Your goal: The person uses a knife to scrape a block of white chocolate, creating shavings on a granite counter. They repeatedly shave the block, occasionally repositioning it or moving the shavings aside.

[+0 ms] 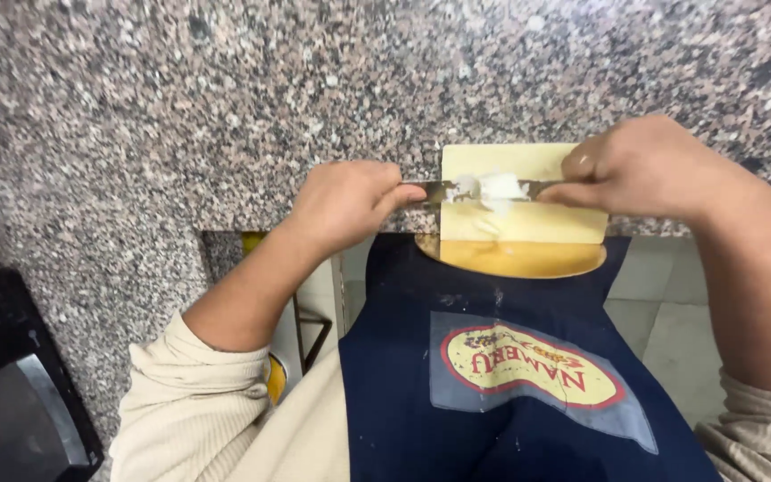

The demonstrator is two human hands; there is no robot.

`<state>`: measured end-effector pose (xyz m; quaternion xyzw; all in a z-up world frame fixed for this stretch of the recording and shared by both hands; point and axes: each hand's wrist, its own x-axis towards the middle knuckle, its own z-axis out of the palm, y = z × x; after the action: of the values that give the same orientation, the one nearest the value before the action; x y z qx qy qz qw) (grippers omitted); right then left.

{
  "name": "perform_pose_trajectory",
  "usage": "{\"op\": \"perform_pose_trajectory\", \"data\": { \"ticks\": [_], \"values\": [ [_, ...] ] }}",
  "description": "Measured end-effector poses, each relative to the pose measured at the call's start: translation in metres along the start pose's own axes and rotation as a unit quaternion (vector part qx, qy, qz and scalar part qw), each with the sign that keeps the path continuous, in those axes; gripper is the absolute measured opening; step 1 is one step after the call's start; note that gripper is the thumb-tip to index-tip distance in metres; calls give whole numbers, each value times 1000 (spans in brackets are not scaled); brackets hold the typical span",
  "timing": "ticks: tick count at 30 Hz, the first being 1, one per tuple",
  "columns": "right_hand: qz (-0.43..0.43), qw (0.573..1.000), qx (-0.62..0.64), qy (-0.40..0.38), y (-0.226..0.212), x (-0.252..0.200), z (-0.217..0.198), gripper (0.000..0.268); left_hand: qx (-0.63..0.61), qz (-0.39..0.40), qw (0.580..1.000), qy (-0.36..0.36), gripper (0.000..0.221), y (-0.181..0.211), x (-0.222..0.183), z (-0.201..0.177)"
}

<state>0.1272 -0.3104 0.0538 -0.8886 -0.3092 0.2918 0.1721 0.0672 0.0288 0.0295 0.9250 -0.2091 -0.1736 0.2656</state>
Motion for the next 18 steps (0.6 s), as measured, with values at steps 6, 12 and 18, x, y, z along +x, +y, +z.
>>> {"op": "perform_pose_trajectory", "data": {
  "ticks": [6,12,18],
  "values": [
    [165,914,274,251,80,-9,33,42,-8,-48,998,27,49,-9,39,-37],
    [151,878,-165,423,120,19,87,42,-1,-82,991,106,36,-31,88,-87],
    [172,872,-168,427,104,26,80,39,78,-5,979,191,14,-60,184,-120]
  ]
}}
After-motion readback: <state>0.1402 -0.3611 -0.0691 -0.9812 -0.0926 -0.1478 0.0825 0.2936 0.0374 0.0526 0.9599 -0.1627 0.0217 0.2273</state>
